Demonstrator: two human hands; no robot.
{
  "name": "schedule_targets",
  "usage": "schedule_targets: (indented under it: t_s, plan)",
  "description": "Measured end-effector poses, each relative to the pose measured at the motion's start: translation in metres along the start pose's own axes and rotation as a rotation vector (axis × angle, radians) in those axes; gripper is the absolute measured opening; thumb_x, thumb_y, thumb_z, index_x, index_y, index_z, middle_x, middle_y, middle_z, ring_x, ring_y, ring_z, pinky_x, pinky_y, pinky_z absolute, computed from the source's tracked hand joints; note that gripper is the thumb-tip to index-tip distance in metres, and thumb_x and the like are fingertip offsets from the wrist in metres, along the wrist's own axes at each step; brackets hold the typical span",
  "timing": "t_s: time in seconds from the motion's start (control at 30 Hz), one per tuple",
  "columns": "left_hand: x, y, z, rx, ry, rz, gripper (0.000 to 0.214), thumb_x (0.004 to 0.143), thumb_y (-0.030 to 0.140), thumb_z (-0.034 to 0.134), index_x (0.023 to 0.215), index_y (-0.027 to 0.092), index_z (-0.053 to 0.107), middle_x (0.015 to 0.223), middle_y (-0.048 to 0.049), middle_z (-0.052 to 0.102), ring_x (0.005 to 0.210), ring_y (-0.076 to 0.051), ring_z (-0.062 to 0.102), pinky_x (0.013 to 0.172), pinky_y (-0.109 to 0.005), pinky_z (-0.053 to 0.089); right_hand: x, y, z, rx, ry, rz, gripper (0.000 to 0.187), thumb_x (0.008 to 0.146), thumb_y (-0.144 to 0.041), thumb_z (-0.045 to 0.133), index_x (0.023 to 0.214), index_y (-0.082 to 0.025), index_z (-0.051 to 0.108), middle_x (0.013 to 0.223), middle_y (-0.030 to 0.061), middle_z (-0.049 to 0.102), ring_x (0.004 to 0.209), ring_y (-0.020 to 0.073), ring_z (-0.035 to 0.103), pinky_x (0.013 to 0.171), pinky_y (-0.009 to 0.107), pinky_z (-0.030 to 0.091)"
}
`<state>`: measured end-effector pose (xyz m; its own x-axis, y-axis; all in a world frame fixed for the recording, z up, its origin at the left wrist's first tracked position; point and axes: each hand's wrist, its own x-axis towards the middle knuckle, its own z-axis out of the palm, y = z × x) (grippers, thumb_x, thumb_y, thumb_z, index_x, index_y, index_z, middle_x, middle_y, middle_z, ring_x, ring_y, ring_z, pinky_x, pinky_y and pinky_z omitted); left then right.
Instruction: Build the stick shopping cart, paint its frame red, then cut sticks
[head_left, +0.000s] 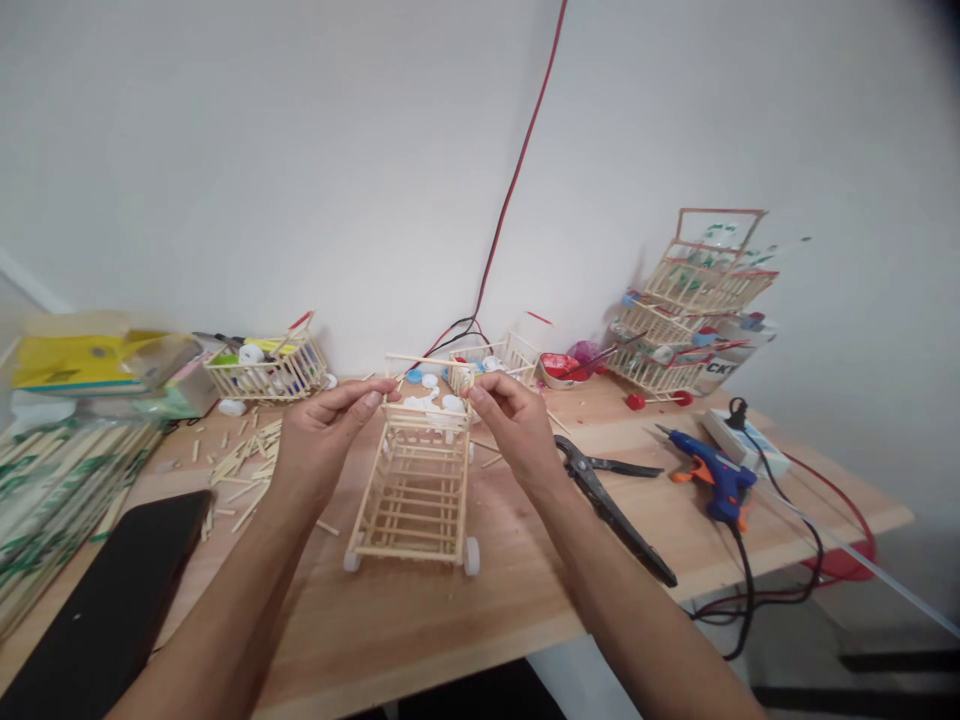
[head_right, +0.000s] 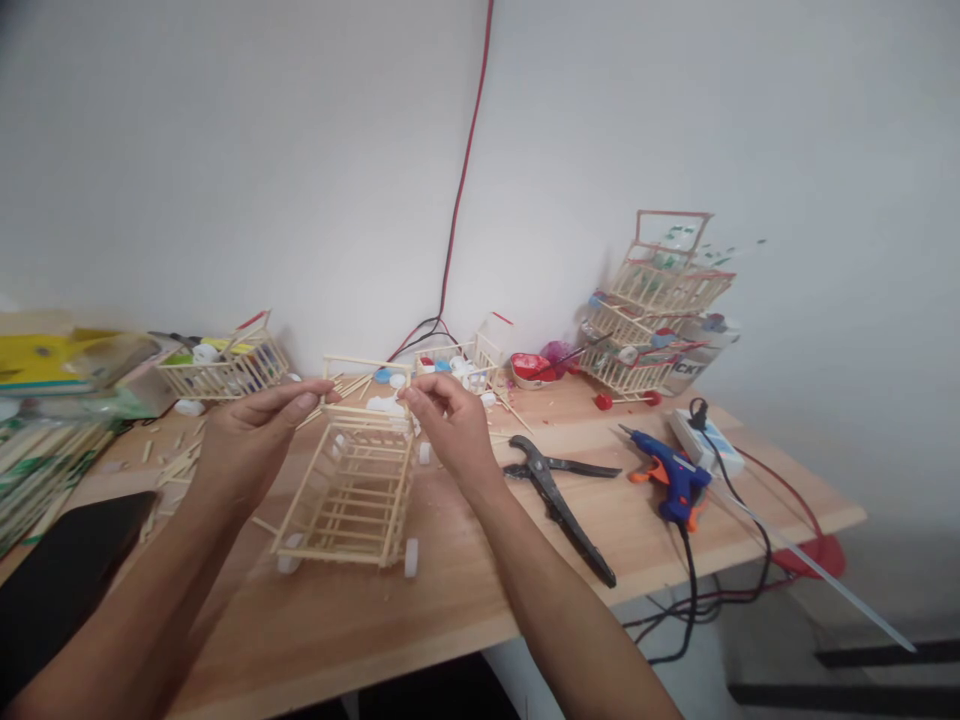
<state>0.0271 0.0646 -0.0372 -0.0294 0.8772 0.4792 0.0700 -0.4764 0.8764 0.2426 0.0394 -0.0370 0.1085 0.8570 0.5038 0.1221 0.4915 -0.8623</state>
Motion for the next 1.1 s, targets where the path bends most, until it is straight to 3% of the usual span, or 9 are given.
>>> schedule_targets:
  t_s: [1.1]
  plan:
    - [-0.0011, 0.0057, 0.0031, 0.031, 0.005, -0.007, 0.019, 0.081, 0.037, 0.075, 0.093, 0.024, 0.082, 0.096, -0.0039, 0.081, 0.101, -0.024, 0.072, 0.099, -0.037, 0.054, -0.0026, 0.0032, 0.0, 0.017, 0.01, 0.002, 0.021, 0.089, -0.042, 0.065, 0.082, -0.022, 0.068, 0.083, 0.0003, 0.065, 0.08, 0.0155, 0.058, 0.076, 0.027, 0.045]
